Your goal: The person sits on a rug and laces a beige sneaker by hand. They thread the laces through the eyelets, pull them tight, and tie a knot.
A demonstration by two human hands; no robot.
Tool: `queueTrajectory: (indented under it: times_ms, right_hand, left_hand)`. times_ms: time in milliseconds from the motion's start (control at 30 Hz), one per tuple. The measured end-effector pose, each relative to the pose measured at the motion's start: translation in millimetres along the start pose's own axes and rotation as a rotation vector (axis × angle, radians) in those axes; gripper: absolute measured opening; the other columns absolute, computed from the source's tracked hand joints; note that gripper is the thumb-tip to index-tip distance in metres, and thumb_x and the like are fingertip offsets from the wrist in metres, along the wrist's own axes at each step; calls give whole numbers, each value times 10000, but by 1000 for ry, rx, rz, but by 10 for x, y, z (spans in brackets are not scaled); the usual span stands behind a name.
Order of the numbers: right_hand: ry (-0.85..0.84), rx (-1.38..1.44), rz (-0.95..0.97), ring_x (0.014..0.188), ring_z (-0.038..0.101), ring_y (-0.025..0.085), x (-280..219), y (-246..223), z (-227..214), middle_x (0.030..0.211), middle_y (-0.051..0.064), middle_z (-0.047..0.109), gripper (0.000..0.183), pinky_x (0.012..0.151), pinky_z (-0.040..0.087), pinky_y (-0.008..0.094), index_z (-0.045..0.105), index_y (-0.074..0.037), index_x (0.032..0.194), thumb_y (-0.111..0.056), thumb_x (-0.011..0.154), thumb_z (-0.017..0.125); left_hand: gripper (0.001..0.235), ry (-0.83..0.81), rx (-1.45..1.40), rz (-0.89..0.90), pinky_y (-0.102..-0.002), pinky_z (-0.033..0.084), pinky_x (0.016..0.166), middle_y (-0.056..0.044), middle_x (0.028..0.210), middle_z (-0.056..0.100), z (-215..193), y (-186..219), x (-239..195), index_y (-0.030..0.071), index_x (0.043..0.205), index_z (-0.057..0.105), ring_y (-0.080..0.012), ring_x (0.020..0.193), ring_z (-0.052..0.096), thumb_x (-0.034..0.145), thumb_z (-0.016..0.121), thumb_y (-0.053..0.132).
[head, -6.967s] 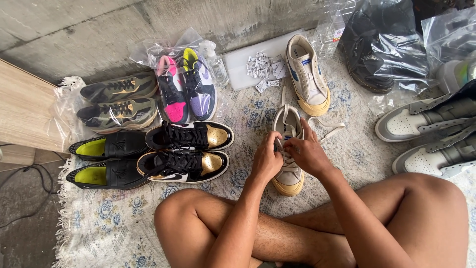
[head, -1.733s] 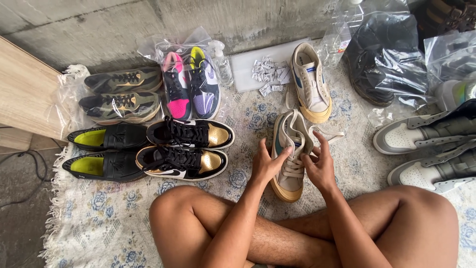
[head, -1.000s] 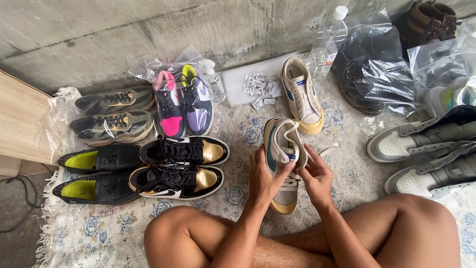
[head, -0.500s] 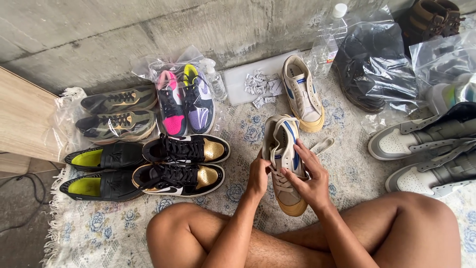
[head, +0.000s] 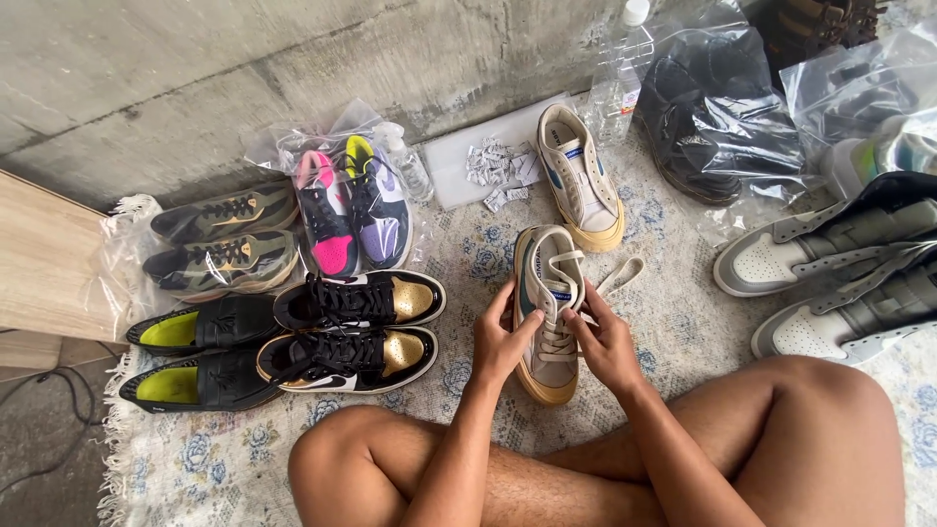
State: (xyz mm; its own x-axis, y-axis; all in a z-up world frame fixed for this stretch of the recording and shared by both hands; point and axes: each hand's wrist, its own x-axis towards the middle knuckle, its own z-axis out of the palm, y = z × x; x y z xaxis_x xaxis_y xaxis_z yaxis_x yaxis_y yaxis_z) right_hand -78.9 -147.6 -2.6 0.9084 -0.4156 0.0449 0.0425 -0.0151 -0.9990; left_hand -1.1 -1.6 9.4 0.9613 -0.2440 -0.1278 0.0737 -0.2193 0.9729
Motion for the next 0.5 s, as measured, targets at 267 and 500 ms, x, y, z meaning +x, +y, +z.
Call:
queueTrajectory:
  times_ms: [267, 500]
  right_hand:
    - [-60, -319, 69, 1251, 515, 565, 3, -145, 124, 1495, 382, 369, 760, 959, 542, 643, 354, -49, 1563, -101, 892, 708]
    - [-43, -635, -199, 1428, 407, 497, -87, 120, 165, 1586, 239, 299, 289, 1037, 495, 634, 612, -112, 1110, -136, 850, 736]
  left_hand:
    - [717, -7, -13, -198, -456, 514, 1053, -278, 1341, 635, 18, -367, 76, 69, 1449, 568, -395, 1275, 608, 785, 758, 261]
    - [228, 176, 280, -117, -380, 533, 930, -81, 930, 706, 51, -607, 113, 140, 786, 746, -290, 1033, 697, 748, 774, 363]
